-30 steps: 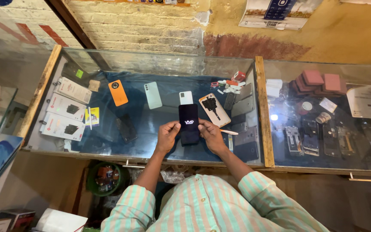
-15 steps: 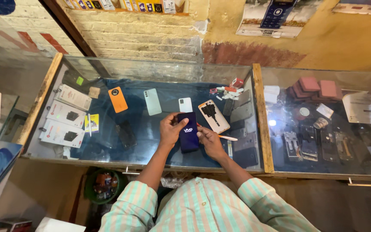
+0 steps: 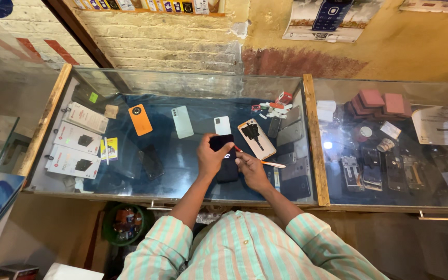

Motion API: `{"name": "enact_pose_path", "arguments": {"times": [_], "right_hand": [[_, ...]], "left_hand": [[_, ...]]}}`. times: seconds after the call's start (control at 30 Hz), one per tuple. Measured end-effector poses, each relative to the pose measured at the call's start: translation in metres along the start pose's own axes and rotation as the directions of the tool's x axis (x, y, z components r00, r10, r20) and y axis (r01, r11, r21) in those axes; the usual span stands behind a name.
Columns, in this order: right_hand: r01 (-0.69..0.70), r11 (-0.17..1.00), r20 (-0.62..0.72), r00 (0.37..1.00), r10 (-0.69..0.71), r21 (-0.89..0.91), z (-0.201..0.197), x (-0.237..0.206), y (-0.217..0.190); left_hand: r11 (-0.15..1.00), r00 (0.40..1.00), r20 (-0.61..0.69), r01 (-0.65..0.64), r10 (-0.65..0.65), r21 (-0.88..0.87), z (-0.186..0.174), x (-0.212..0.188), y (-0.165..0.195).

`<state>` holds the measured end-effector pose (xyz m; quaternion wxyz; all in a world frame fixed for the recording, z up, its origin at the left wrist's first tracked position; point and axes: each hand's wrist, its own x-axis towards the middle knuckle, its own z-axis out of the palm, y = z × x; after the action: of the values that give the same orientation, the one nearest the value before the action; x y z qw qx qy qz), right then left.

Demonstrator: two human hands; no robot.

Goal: The person uses a plastic pry tool to separate the back cover from a disassembled smartphone, then powers the device on to confirm the screen displays the brand logo and lock screen. After confirming operation, the person powers the device off and uses a red-tipped tool to adjust internal components near the motherboard.

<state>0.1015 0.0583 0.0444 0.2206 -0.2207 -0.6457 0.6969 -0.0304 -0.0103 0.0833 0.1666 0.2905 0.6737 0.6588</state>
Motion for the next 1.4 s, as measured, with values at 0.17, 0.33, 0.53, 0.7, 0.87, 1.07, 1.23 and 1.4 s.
{"name": "enact_pose_path", "arguments": {"times": [0.17, 0.33, 0.53, 0.7, 0.87, 1.07, 1.23, 1.4], "right_hand": [[0.030, 0.999, -0.022, 0.999, -0.031, -0.036, 0.000, 0.001, 0.004], [0.052, 0.998, -0.029, 0.998, -0.053, -0.048, -0.001, 0.002, 0.010], [0.064, 0.987, -0.069, 0.995, -0.075, -0.146, -0.001, 0.000, 0.020], [0.044, 0.982, -0.082, 0.995, -0.060, -0.183, 0.000, -0.001, 0.024], [0.053, 0.984, -0.064, 0.996, -0.065, -0.172, -0.002, -0.001, 0.022], [0.039, 0.998, -0.040, 0.998, -0.041, -0.039, -0.004, 0.001, 0.022], [0.014, 0.998, -0.061, 0.998, -0.010, 0.059, -0.006, 0.003, 0.024], [-0.017, 0.995, -0.085, 0.996, 0.026, 0.099, -0.007, 0.002, 0.023]], "left_hand": [[0.995, 0.999, -0.025, -0.018, 0.021, 0.103, 0.001, 0.003, -0.004], [0.999, 0.998, -0.055, 0.005, -0.002, 0.044, -0.001, 0.010, -0.018], [0.970, 0.989, -0.148, 0.031, 0.006, 0.241, 0.006, 0.007, -0.017], [0.921, 0.982, -0.162, -0.029, 0.100, 0.389, 0.012, 0.005, -0.012], [0.949, 0.991, -0.133, 0.037, 0.004, 0.312, 0.011, 0.004, -0.017], [0.991, 0.999, -0.021, 0.048, -0.046, 0.121, -0.006, 0.009, -0.023], [1.000, 0.985, 0.170, 0.022, -0.023, 0.004, -0.016, 0.009, -0.024], [0.951, 0.873, 0.482, 0.204, -0.069, -0.234, -0.030, 0.004, -0.030]]}}
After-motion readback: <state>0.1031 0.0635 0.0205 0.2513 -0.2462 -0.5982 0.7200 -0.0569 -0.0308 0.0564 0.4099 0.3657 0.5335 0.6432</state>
